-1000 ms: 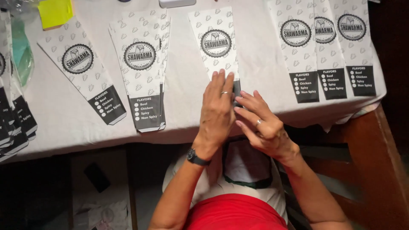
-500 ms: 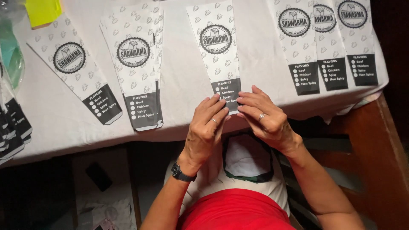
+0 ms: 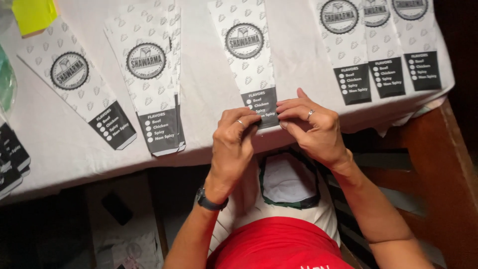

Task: Applying glue to paper shawarma packaging templates and folding the flaps to assemble them.

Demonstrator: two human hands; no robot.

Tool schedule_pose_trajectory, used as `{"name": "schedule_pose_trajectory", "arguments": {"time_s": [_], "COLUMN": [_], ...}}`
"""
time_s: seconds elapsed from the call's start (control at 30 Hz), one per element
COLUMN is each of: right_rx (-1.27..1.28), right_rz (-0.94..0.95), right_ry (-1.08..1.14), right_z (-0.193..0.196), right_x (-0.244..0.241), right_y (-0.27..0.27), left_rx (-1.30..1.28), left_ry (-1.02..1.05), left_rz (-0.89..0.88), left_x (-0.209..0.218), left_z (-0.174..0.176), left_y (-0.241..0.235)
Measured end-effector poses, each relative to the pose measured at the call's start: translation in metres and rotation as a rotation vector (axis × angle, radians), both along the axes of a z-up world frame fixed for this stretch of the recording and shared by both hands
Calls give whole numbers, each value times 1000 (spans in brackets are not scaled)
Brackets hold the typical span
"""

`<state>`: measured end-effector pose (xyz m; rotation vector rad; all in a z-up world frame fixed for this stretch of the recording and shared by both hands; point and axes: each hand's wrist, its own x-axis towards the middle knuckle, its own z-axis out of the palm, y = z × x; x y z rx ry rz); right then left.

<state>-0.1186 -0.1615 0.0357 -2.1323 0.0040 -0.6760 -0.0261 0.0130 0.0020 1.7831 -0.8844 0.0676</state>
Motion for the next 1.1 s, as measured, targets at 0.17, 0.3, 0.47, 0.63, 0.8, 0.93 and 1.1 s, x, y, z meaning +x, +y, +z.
{"name": "schedule_pose_trajectory", "arguments": {"time_s": [0.17, 0.3, 0.47, 0.63, 0.8, 0.93, 1.1], "right_rx": [-68, -245, -471, -450, -431, -481, -505], "right_rz": [-96, -230, -427, -428, -409, -382, -373], "right_ry": [-96, -154, -42, -26, -41, -59, -91], "right_z": [7, 0, -23, -23, -27, -22, -20], "right_x": [-11, -42, -65, -68, -70, -69, -71], "right_y": [-13, -55, -89, -95, -99, -93, -87], "left_rx": [210, 279, 253, 272, 234, 108, 191], "left_ry": [-151, -193, -282, -307, -292, -274, -343], "left_rz": [-82, -86, -100, -74, -18, -7, 45], "left_x": [8, 4, -12, -25, -32, -34, 10], "left_z": [3, -1, -7, -16, -19, -5, 1], "left_y": [-1, -23, -77, -117, -124, -107, -18]}}
